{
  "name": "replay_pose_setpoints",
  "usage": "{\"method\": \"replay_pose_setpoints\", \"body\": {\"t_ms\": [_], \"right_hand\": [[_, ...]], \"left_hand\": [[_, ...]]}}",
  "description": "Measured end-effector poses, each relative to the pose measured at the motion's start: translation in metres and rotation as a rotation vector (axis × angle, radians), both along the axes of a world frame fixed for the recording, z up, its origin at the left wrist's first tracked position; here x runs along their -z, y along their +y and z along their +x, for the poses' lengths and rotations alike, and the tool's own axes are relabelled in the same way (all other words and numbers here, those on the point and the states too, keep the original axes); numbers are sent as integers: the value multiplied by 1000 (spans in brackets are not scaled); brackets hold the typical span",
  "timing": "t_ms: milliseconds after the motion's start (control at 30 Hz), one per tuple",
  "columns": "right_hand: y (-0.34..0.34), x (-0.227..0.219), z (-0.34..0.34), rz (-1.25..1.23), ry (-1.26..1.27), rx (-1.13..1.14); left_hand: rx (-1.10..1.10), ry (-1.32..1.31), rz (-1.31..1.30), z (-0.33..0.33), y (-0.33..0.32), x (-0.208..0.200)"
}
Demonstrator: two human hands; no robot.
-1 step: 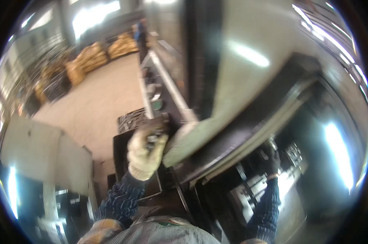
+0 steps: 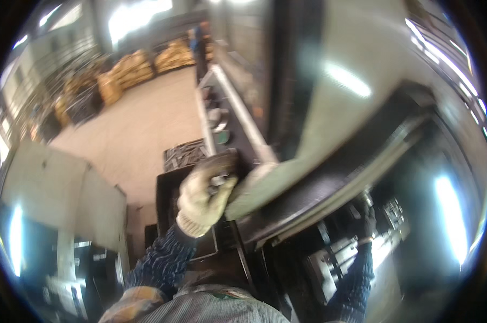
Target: The person repeatedly loads small metal rods into a lathe chuck, secures them, and operates the machine to machine the parts. After each cycle, the person removes the finished metal pieces and places them into a nearby bin. The process is repeated continuously throughout the clip.
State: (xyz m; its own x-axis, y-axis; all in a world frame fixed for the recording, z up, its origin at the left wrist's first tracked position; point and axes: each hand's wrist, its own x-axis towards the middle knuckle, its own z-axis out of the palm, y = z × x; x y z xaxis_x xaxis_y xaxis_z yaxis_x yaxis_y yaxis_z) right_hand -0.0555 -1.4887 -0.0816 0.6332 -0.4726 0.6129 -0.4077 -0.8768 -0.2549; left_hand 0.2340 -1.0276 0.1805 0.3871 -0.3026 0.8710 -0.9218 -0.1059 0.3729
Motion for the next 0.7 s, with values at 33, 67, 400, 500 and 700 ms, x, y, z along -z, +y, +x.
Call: {"method": "replay_pose_setpoints", "body": {"t_ms": [33,67,400,500,700], "right_hand": [[-6,5,-30,124,-26,53],[-8,6,-33,297,-87,64],[-24,-38,-17,663,-352,177],[-18,-64,-2,590,-374,177],[46,-118,40,432,-456,110]], "left_hand": [[-52,-24,91,-3,-6,-10],[61,141,150,-1,-7,-21],[253,369,79,-26,36,-7],[195,360,89,-34,55,-1],[150,648,-19,-51,124,-7]]}}
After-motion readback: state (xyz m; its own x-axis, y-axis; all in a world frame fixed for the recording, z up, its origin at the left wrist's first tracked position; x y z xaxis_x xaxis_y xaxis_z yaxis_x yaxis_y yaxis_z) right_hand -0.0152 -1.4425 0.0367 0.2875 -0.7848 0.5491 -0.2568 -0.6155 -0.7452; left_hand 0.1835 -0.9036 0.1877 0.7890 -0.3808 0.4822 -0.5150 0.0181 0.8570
